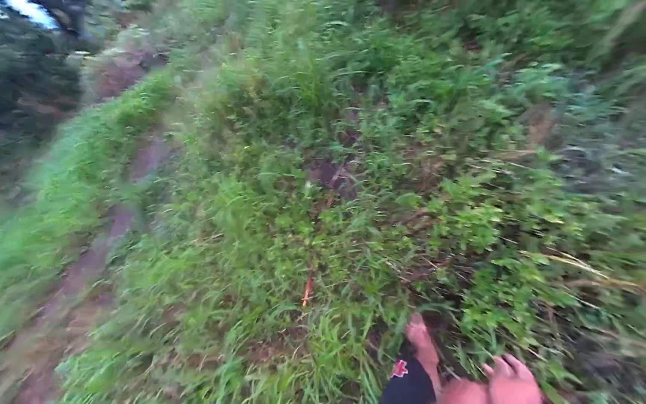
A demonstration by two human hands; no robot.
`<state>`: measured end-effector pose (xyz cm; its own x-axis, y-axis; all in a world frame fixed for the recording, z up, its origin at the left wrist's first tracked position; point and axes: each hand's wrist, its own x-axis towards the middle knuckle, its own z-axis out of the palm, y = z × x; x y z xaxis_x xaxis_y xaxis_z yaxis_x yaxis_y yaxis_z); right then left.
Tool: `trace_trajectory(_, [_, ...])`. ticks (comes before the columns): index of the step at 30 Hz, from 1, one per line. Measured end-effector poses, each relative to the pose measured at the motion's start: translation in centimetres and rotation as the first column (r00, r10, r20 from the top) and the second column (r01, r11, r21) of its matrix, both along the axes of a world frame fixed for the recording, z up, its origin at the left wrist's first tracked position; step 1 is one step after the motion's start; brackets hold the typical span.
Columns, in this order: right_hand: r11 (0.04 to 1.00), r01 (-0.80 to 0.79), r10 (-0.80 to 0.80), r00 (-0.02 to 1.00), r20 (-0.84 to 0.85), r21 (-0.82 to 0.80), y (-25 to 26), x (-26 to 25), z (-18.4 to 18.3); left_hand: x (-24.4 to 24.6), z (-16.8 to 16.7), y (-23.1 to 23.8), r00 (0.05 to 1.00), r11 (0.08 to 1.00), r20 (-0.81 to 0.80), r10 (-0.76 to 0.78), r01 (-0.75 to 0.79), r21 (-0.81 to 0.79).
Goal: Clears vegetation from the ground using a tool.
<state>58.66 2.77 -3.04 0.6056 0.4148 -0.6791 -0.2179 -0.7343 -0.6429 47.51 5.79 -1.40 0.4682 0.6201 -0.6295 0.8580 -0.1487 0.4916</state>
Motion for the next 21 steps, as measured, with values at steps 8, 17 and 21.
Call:
trace_trajectory(8, [0.990,-0.041,0.060,0.988,0.143,-0.135,4.4,7.7,-4.7,8.4,-4.8,2.5,0.979,0.969,0.096,-0.179,0.192,-0.153])
trace_trajectory(17, [0.961,-0.004,0.055,0.983,0.177,-0.276,-11.8,10.5,-9.4,11.8,-3.7,-10.4,0.958,0.956,-0.126,-0.256,0.232,-0.178])
trace_trajectory(21, [0.935,0.018,0.051,0.982,0.184,-0.355,-16.1,9.3,-10.9,11.5,-2.9,-12.3,0.960,0.949,-0.108,-0.257,0.229,-0.215])
